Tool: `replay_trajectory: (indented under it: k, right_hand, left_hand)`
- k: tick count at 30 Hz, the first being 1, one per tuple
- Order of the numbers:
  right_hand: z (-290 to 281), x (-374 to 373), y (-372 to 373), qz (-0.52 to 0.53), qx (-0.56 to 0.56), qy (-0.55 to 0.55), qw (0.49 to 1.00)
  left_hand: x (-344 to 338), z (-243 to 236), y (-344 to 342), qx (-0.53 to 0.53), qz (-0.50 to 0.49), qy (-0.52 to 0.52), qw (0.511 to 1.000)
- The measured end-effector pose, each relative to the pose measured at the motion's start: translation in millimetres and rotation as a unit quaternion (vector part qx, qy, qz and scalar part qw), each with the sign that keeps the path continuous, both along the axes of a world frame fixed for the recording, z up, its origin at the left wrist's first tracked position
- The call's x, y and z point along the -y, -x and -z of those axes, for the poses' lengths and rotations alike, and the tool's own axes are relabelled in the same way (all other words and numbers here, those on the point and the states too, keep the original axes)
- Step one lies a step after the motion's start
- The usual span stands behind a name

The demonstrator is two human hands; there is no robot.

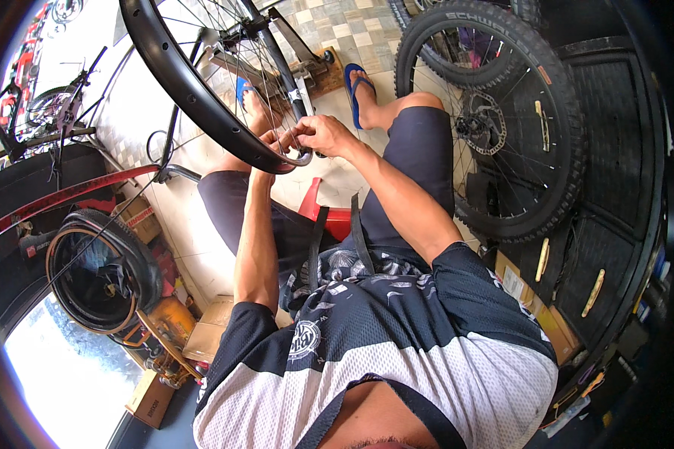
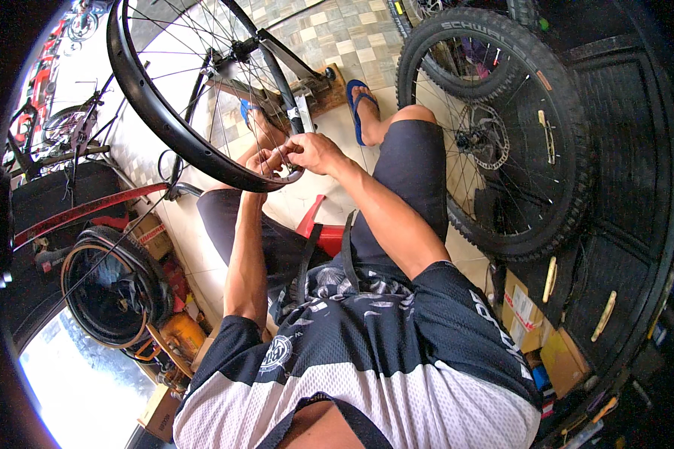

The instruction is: The person adjusts the spokes of a bicycle wheel mounted on a truing stand, using a spoke wrench to tighten or loosen individual spokes while rotating the wheel to check alignment.

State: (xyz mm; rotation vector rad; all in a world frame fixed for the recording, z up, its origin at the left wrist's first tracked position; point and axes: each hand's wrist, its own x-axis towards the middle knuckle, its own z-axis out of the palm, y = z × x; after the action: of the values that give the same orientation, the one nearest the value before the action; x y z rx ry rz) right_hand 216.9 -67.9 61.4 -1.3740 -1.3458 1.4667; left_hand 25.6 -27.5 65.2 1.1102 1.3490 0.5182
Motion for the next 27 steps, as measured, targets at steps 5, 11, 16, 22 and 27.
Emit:
replay_trajectory:
  k: [5,11,16,22,27]
  right_hand:
    - [6.2,-2.1,3.3,-0.002,0.011,-0.005,1.0]
    - [13.0,-4.7,6.2,-0.013,-0.118,0.006,0.993]
    - [8.8,-9.7,-6.8,0.096,-0.21,0.038,0.972]
    - [15.5,-8.8,-15.9,0.086,0.097,0.039,0.991]
    - [30.7,-8.1,3.7,0.055,0.074,0.04,0.995]
  left_hand:
    - [7.2,-12.2,-17.8,-0.081,-0.017,-0.093,0.992]
    - [5.8,-20.2,-13.6,-0.102,-0.034,-0.068,0.992]
    - [-7.4,-4.3,2.5,0.051,-0.15,0.03,0.987]
    - [-2.8,14.0,-4.8,-0.016,-0.066,-0.016,0.998]
    - [0.0,12.1,-11.1,0.088,-0.082,0.008,0.993]
